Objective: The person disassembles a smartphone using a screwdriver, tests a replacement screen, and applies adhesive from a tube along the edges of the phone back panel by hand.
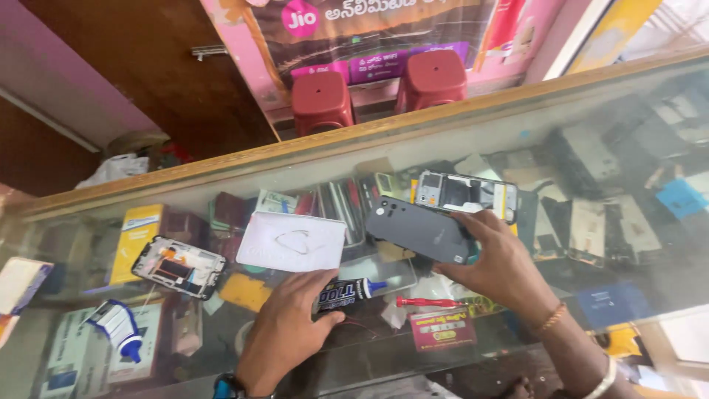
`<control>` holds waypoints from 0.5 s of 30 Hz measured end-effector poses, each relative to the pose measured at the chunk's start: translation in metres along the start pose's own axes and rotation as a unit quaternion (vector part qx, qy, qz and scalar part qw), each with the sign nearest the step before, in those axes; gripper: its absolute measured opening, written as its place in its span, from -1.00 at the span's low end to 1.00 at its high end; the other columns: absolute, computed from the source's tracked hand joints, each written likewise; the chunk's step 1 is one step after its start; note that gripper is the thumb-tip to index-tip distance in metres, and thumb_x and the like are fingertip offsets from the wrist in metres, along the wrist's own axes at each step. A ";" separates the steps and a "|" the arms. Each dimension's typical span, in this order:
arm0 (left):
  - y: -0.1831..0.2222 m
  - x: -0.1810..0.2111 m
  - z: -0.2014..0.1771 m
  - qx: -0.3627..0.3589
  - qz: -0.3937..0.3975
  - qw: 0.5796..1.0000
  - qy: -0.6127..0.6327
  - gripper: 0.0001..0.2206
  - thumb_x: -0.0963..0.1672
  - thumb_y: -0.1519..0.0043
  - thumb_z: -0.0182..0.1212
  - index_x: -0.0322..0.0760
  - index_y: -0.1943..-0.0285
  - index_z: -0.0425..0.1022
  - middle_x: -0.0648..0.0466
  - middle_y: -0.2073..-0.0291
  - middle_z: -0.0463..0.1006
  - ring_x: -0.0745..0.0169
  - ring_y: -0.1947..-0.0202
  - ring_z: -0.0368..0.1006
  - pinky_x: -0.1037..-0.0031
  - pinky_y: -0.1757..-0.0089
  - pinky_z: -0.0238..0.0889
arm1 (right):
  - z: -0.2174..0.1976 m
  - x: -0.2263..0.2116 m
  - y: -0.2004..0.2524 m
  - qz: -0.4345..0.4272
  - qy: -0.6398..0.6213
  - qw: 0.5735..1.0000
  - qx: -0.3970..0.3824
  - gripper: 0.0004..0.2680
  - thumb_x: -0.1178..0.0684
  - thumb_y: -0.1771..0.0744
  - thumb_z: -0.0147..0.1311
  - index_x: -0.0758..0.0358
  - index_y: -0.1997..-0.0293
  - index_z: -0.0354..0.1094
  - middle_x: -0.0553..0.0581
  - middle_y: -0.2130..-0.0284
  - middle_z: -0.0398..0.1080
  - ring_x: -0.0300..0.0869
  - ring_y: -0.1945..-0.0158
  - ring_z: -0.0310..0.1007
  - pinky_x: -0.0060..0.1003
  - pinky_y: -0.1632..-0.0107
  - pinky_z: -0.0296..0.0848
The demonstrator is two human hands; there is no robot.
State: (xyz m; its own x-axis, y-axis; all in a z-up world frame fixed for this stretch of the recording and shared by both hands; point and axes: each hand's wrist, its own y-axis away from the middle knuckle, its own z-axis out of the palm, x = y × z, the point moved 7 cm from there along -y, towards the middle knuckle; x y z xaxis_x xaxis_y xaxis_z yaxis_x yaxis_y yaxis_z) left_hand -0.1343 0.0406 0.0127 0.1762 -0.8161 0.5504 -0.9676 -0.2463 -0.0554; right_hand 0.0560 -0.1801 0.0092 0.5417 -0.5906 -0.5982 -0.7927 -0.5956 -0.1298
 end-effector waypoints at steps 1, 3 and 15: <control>0.000 -0.003 0.003 -0.006 -0.013 1.000 -0.022 -0.41 -0.10 0.05 0.49 -0.29 -0.22 0.48 -0.06 -0.14 0.55 -0.12 -0.13 0.39 0.19 -0.07 0.26 | 0.003 0.002 -0.002 0.006 -0.009 1.000 -0.006 -0.36 -0.10 -0.07 0.45 0.24 -0.25 0.32 0.24 0.03 0.39 0.08 -0.04 0.43 -0.08 -0.08 0.42; 0.000 -0.006 0.007 -0.014 -0.011 0.999 -0.033 -0.46 -0.10 0.02 0.46 -0.28 -0.18 0.48 -0.02 -0.09 0.57 -0.07 -0.12 0.41 0.21 -0.07 0.28 | 0.009 0.004 -0.005 0.005 0.009 1.000 -0.012 -0.32 -0.12 -0.08 0.47 0.28 -0.28 0.27 0.25 0.01 0.38 0.10 -0.09 0.38 -0.06 -0.13 0.38; -0.013 0.016 0.001 0.003 0.029 0.990 -0.140 -0.43 -0.13 0.12 0.45 -0.24 -0.16 0.50 -0.01 0.09 0.58 -0.06 0.02 0.41 0.16 -0.01 0.24 | -0.053 0.036 0.049 0.001 -0.104 0.985 0.140 -0.63 0.08 -0.18 0.37 0.24 -0.07 0.47 0.16 -0.02 0.50 -0.09 0.12 0.53 -0.25 0.10 0.51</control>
State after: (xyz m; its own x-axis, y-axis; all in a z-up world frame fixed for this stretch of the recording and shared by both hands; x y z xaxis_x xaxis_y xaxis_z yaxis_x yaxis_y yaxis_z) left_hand -0.1183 0.0298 0.0214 0.1640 -0.9419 0.2931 -0.9766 -0.1969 -0.0862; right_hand 0.0511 -0.2591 0.0231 0.4940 -0.4508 -0.7434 -0.8557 -0.4038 -0.3237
